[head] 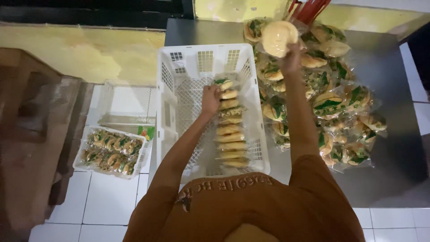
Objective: The person packs individually wrapped sandwiches or bread rolls into a white plastic crate.
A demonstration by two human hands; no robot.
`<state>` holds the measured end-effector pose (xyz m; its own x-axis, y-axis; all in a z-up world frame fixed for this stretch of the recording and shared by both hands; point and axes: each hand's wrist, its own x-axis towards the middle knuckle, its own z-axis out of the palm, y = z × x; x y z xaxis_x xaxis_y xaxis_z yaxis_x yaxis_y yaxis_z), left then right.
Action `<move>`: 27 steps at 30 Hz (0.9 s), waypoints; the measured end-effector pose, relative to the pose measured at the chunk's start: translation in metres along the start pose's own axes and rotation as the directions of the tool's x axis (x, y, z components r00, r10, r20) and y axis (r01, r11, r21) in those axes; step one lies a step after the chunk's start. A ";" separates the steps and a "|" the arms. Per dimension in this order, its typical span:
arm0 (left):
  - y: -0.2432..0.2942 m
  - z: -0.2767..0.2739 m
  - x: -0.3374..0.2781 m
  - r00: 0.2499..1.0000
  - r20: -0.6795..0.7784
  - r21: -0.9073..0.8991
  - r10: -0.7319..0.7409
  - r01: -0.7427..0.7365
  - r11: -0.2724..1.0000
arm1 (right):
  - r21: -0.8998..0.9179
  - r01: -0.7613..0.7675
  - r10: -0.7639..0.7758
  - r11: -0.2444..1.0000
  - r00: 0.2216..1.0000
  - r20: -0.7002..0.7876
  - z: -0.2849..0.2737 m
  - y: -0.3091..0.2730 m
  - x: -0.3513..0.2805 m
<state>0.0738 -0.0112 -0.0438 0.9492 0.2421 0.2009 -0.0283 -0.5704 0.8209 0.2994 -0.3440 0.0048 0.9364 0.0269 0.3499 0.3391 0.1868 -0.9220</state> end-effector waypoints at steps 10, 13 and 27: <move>-0.030 0.005 0.020 0.978 0.119 -0.290 -0.174 0.202 0.936 | 0.026 -0.586 0.577 0.810 0.804 0.144 0.171 -0.114 -0.039; -0.065 0.023 0.024 0.994 0.082 -0.484 -0.074 0.105 0.869 | -0.490 -0.288 0.479 0.823 0.816 0.324 0.184 -0.090 -0.044; -0.057 -0.003 0.035 0.918 0.119 -0.360 0.377 -0.314 0.879 | -0.768 0.633 0.417 0.103 0.673 0.611 0.200 -0.071 -0.060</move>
<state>0.1075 0.0319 -0.0820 0.8985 -0.0865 0.4304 -0.4358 -0.2949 0.8504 0.2015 -0.1624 0.0821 0.7168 0.6956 -0.0482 0.6964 -0.7176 -0.0009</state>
